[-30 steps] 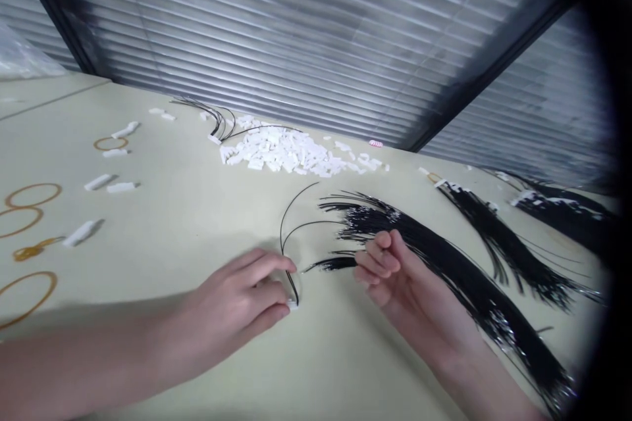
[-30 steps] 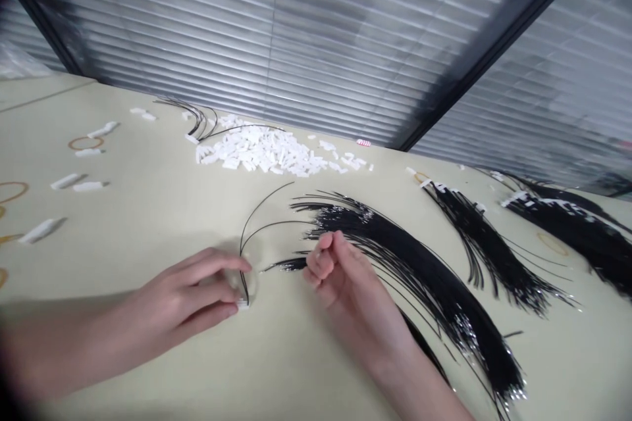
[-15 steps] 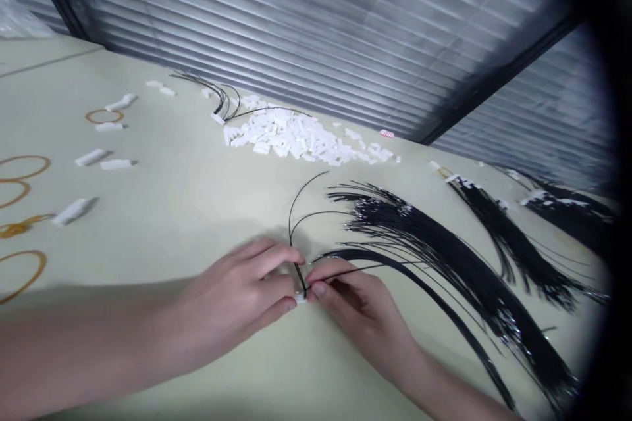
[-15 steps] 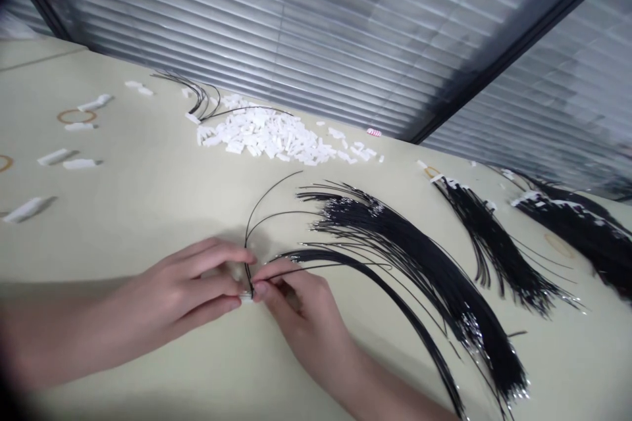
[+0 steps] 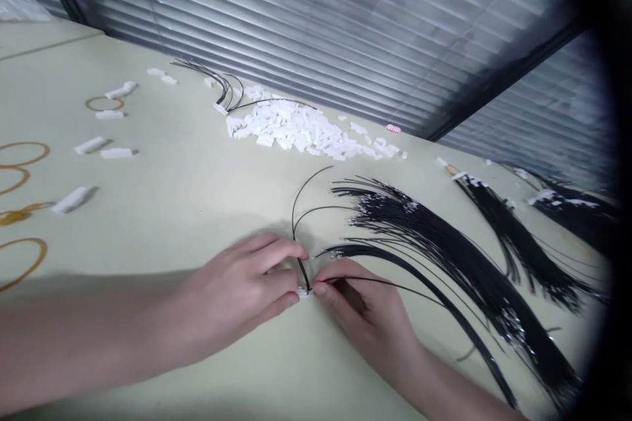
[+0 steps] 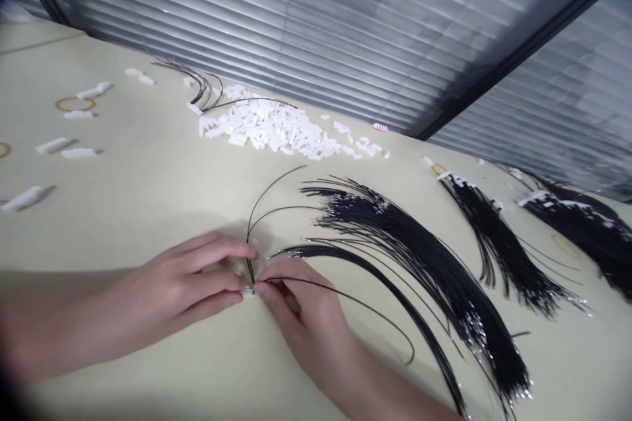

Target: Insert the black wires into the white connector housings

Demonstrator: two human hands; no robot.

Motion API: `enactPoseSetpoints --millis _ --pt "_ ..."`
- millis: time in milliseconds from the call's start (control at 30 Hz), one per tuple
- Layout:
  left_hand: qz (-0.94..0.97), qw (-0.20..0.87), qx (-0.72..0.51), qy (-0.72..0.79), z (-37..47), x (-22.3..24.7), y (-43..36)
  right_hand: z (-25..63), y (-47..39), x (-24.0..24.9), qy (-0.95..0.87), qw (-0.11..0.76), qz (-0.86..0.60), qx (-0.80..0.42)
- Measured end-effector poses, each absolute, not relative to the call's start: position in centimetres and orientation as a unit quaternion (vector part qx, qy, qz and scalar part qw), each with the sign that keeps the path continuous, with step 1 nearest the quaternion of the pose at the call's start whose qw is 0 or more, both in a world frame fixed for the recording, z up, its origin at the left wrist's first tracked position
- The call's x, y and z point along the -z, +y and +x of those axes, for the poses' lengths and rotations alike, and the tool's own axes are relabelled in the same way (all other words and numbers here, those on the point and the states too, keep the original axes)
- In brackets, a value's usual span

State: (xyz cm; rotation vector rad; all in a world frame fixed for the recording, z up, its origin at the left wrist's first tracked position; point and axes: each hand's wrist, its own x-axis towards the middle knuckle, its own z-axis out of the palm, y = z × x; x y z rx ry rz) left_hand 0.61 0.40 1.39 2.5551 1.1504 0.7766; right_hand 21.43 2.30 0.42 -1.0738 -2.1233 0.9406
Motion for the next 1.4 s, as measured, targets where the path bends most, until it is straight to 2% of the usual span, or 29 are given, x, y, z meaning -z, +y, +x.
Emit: enactPoseSetpoints --millis 1000,1400 --pt "0.879 0.108 -0.255 0.389 0.65 -1.55 0.38 21.55 2.25 -0.74 -0.852 0.273 -0.346 -0.284" --pt "0.876 0.101 -0.264 0.39 0.52 -0.96 0.36 21.39 2.03 -0.62 -0.855 0.302 -0.328 -0.264"
